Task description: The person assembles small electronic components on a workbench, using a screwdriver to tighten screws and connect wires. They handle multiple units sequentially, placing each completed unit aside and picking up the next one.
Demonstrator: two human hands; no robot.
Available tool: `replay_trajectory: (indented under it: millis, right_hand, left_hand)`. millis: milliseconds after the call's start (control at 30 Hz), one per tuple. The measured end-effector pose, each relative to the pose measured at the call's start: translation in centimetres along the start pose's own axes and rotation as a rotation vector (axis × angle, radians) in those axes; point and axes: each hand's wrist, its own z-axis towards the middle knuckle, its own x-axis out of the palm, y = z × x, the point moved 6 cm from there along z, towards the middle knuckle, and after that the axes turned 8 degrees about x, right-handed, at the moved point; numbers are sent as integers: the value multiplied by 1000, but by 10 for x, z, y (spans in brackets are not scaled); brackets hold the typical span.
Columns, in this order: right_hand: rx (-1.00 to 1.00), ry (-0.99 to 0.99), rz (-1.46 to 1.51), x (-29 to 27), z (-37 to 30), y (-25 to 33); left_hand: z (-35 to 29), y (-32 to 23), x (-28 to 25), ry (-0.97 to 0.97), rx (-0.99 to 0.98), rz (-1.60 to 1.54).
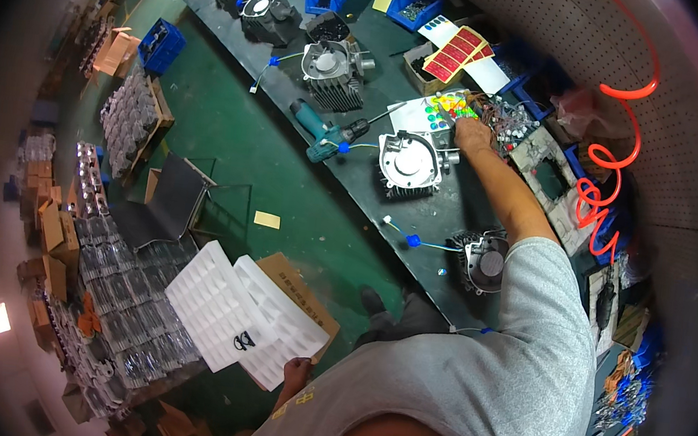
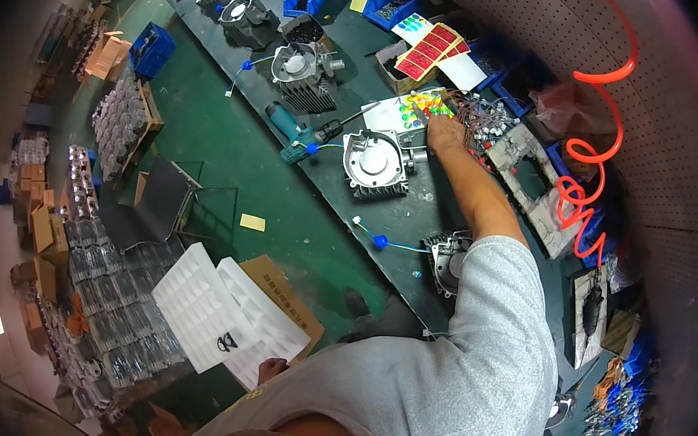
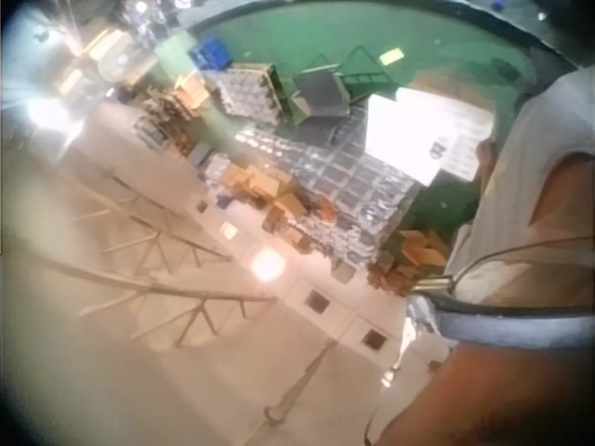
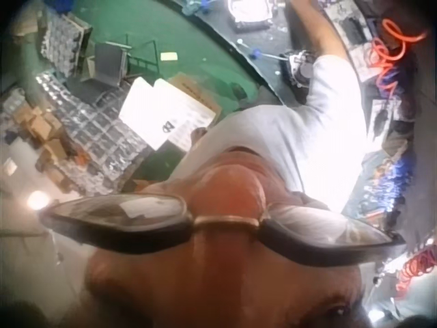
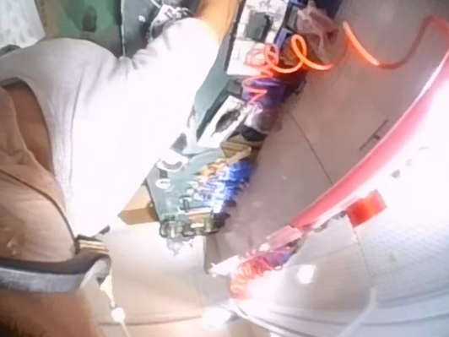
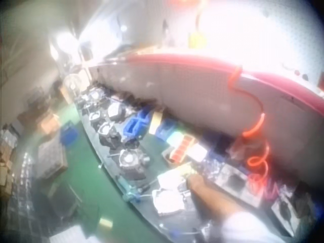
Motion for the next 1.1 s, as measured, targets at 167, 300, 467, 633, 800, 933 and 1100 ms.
replay_trajectory:
  millis: [167,300,467,633,800,933,1100]
  right_hand:
    - [119,6,57,15,13,-11]
    - [109,29,-12,5,11,-2]
    - [121,10,-6,-2,4,0]
    - [109,-11,113,-24,-9,-1]
    - [-112,-343,759,-45,18,-45]
    - [4,11,1274,-53,11,-47]
    - [-31,-281,1191,-80,4,-85]
  left_hand:
    - [-3,2,6,-38,36,77]
    - [-11,-7,5,-73,-3,164]
    - [-23,-14,11,-96,-34,112]
    - [-34,-20,18,-103,-8,93]
    - [-18,-31,26,-53,22,59]
    - [-9,-16,26,-11,104,64]
    - [5,-15,33,-26,30,-82]
